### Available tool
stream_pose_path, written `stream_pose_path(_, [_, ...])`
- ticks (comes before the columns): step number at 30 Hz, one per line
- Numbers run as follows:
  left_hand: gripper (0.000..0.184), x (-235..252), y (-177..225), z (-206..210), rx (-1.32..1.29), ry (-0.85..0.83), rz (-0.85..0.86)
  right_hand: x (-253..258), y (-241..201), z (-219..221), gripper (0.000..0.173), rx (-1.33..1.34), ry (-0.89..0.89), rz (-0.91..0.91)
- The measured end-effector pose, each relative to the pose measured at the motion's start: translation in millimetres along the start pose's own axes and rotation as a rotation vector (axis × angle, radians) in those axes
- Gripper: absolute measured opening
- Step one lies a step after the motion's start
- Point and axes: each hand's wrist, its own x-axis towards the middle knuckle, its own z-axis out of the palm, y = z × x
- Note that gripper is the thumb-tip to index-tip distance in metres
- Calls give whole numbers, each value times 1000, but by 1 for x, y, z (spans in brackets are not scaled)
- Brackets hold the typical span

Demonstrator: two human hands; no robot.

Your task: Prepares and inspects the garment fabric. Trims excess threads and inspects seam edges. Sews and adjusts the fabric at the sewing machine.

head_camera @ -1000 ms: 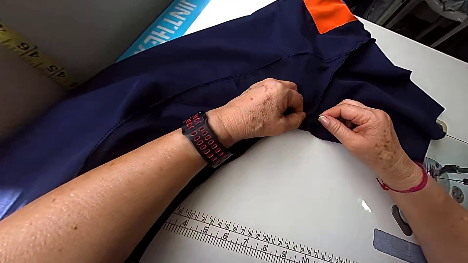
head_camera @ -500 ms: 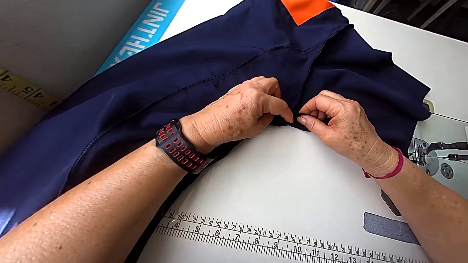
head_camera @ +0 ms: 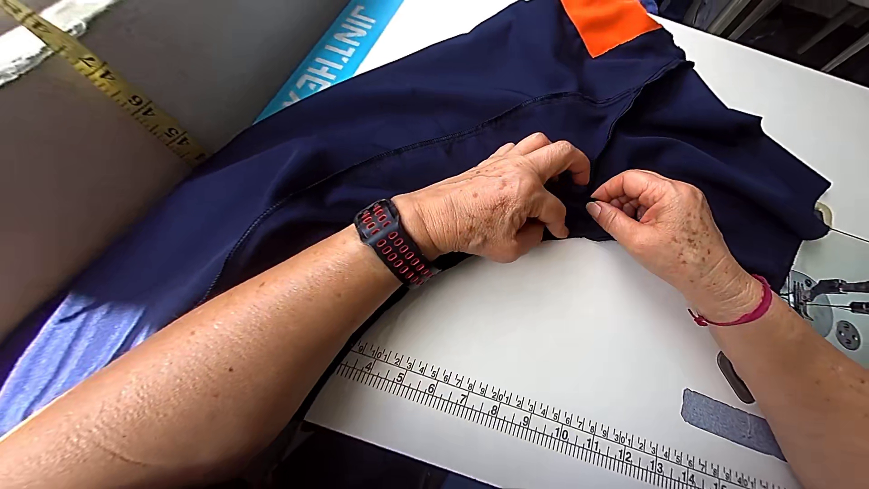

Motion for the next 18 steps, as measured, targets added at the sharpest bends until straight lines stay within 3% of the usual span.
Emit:
stream_pose_path(8, [22,-4,-9,0,-116,-7,-83,-1,0,-5,11,17,-48,-21])
stream_pose_path(18, [19,-1,-3,4,-76,167,-181,1,-1,-3,9,-61,-62,-47])
